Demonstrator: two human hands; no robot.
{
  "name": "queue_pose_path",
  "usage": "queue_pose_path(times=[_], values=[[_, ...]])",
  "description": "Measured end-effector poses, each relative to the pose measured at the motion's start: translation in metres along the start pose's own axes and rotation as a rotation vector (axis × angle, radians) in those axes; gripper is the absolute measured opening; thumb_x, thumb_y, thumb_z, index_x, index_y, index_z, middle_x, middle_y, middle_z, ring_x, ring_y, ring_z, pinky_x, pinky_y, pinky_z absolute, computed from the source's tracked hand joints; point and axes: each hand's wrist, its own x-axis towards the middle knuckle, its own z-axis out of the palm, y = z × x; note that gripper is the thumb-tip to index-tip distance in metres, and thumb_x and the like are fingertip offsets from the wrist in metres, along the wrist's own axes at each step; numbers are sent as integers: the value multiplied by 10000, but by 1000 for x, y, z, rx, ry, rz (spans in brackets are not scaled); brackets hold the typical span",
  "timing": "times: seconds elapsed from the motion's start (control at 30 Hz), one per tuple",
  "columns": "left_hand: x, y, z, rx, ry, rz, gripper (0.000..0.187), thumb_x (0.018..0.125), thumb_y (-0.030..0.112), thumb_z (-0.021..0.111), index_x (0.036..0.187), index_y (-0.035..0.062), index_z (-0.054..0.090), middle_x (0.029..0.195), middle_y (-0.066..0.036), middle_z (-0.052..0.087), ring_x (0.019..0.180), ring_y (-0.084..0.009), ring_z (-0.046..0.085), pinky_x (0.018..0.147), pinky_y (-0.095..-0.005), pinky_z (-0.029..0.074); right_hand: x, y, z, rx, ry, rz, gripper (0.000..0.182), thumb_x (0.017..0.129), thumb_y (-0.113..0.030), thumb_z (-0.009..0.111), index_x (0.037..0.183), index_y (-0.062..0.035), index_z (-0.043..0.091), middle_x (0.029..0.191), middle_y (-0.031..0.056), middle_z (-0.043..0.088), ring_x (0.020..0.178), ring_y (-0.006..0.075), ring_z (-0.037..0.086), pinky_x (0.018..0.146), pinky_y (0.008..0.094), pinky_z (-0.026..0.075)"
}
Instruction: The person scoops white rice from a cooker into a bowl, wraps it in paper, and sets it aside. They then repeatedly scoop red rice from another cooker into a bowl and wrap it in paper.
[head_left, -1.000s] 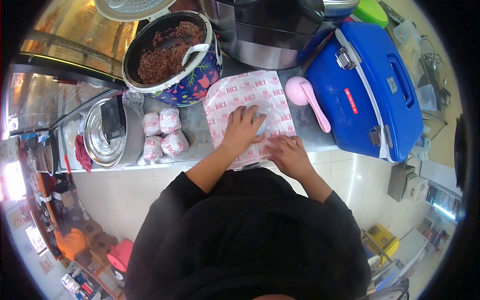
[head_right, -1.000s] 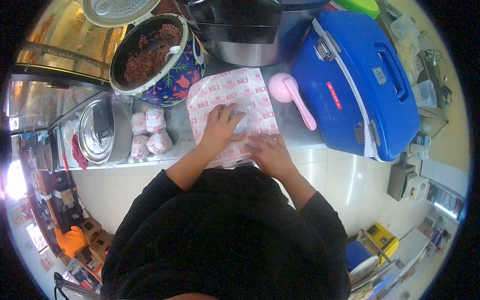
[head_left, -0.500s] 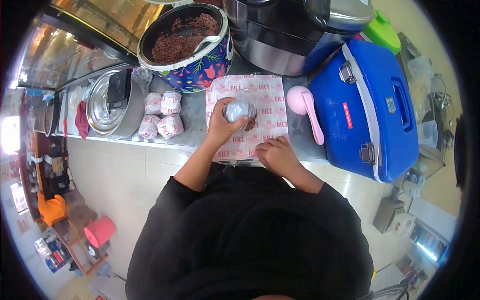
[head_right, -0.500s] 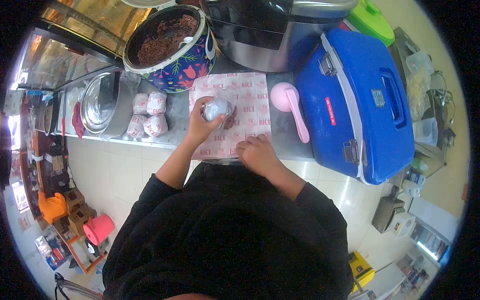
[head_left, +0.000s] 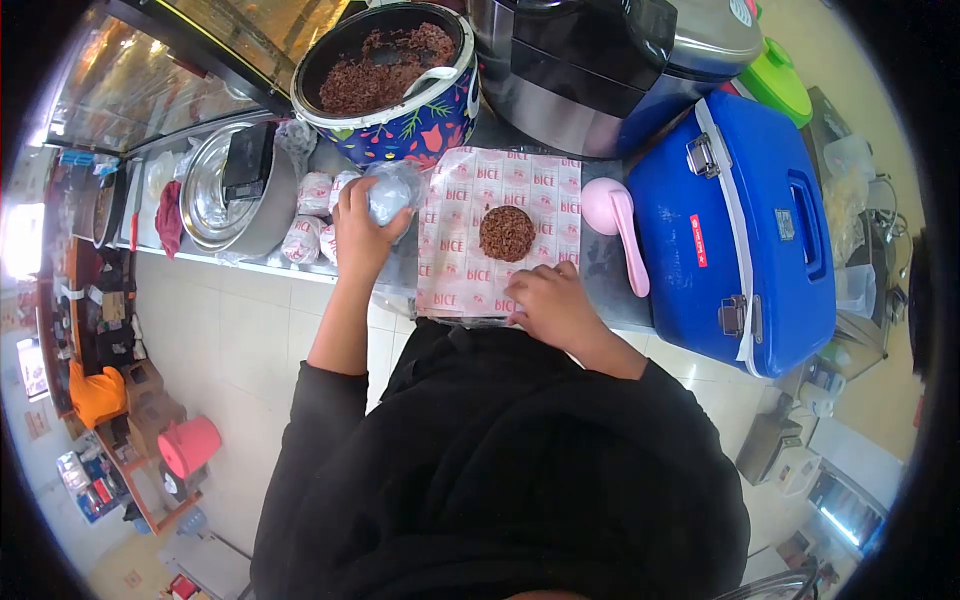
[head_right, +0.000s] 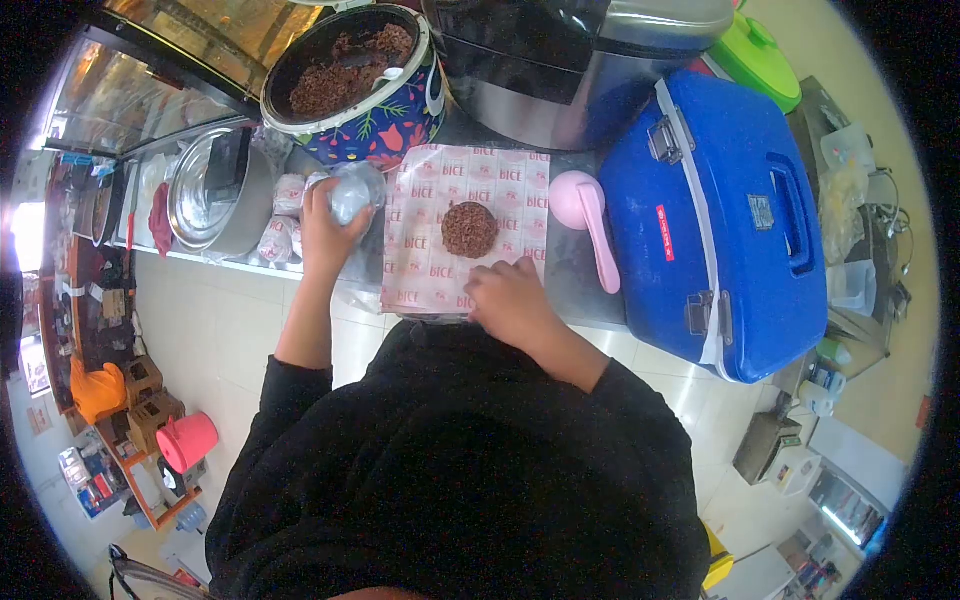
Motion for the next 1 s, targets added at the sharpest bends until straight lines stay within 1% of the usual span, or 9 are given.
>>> queue_pose_path(times=[0.17, 0.37, 0.43, 0.57, 0.67, 0.7, 0.83, 0.93, 1.0], values=[[-9, -7, 9, 352, -40, 109, 658, 713, 384, 769, 1269, 129, 527, 1334, -144, 478, 1178, -383, 461, 969, -528, 370, -6, 0, 24, -81, 0, -39, 136, 803, -243, 641, 733, -133, 682, 791, -6, 605, 796, 193, 622, 805, 396, 385], [-16, 6, 11, 377, -17, 191, 657, 738, 366, 757, 1301, 125, 517, 1340, -170, 464, 1204, -385, 444, 968, -543, 352, 0, 1, -12, 135, -178, 167, 105, 805, -234, 633, 757, -186, 712, 883, -20, 670, 824, 183, 639, 788, 403, 395], [-13, 15, 4, 198, 95, 218, 594, 746, 327, 753, 1259, 112, 544, 1300, -174, 485, 1160, -373, 470, 940, -517, 376, 6, 2, -22, 176, -291, 241, 96, 803, -233, 640, 764, -199, 720, 893, -21, 686, 835, 181, 645, 787, 414, 404], [-21, 43, -6, -30, 316, 309, 439, 721, 232, 755, 1118, 105, 618, 1137, -138, 568, 1012, -328, 540, 860, -466, 426, 26, 17, -29, 317, 79, 255, 59, 781, -188, 670, 770, -145, 709, 786, 22, 674, 779, 226, 645, 752, 383, 442], [-43, 65, 6, -178, 152, 722, 314, 677, 183, 728, 981, 137, 661, 934, -47, 604, 877, -243, 574, 801, -378, 458, 50, 41, -23, 391, 138, 382, 123, 803, -254, 668, 800, -138, 710, 814, 54, 696, 766, 241, 663, 706, 384, 480], [-41, 77, 8, -271, -26, 881, 299, 716, 210, 692, 999, 120, 657, 951, -34, 600, 889, -221, 565, 814, -371, 464, 56, 50, -15, 429, 125, 438, 132, 806, -255, 670, 814, -129, 707, 827, 66, 699, 767, 246, 667, 691, 376, 487], [-47, 88, 47, -16, -237, 885, 337, 740, 204, 664, 1063, 118, 623, 1142, -46, 594, 1056, -249, 560, 914, -423, 453, 70, 54, -20, 519, 59, 620, 164, 810, -240, 678, 909, -111, 703, 871, 121, 707, 806, 245, 681, 679, 358, 510], [-46, 74, 68, 139, -269, 848, 448, 779, 261, 659, 1199, 127, 580, 1300, -53, 528, 1233, -277, 469, 1031, -532, 368, 70, 89, 8, 513, 242, 530, 214, 826, -234, 660, 992, -105, 698, 863, 136, 694, 768, 275, 674, 680, 387, 509], [-48, 71, 69, 174, -311, 817, 517, 807, 301, 652, 1287, 146, 536, 1383, -42, 482, 1329, -291, 390, 1060, -628, 290, 72, 107, 22, 125, 366, 531, 242, 835, -255, 646, 1025, -116, 699, 871, 120, 672, 791, 283, 652, 688, 403, 493]])
